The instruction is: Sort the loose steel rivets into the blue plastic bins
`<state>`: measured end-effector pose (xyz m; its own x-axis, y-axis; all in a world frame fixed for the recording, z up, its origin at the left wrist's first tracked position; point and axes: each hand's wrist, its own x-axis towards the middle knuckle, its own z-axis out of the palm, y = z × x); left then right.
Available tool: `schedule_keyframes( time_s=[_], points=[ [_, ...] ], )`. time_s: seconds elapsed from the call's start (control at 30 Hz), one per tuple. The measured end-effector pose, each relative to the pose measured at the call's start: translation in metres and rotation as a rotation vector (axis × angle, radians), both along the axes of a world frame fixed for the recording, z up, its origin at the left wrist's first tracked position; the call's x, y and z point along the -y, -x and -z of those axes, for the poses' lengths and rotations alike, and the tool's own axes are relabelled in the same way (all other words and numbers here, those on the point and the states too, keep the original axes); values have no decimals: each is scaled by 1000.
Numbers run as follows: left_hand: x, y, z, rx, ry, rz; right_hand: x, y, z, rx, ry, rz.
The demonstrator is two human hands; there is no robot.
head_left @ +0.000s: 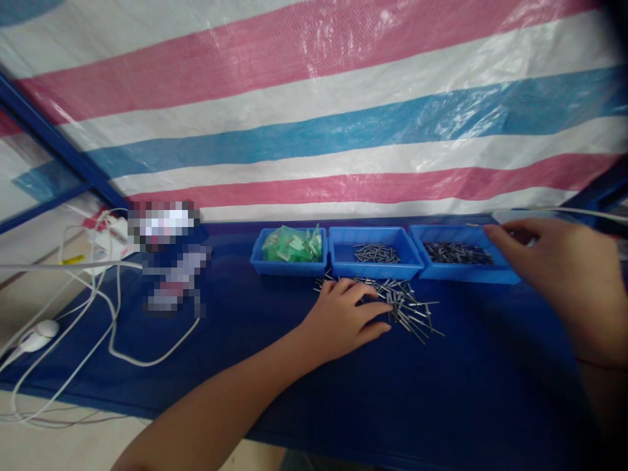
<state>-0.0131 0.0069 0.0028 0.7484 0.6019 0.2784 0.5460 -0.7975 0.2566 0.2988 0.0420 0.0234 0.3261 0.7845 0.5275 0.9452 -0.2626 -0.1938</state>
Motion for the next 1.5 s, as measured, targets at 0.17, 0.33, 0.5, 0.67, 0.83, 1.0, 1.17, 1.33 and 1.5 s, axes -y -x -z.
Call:
schedule_keyframes(
  time_s=[0.17, 0.33, 0.5, 0.67, 0.83, 1.0, 1.17, 1.33, 1.5],
  points=[
    [-1, 1, 6, -64, -45, -21, 1, 12, 0, 33, -50, -7],
    [-3, 2, 6, -99, -98, -22, 12, 42, -11, -33, -115, -207],
    [0, -1, -1, -57, -155, 15, 22, 62, -17, -37, -186, -358],
    [3, -6, 0, -48, -169, 155, 28, 76, -21, -25, -222, -488],
    [1, -7, 3, -80, -140, 134, 31, 84, -22, -38, -220, -598],
    [-1, -5, 2, -93, -124, 110, 30, 85, -20, -31, -219, -647],
    [-2, -6, 0, -31, -102, 68, 34, 90, -22, -153, -162, -767],
    [-7, -5, -8, 382, 192, -78, 45, 108, -22, -412, 95, -1090],
    [-7, -6, -12, 729, 505, -271, 48, 131, -9, -522, 160, -1065]
  ],
)
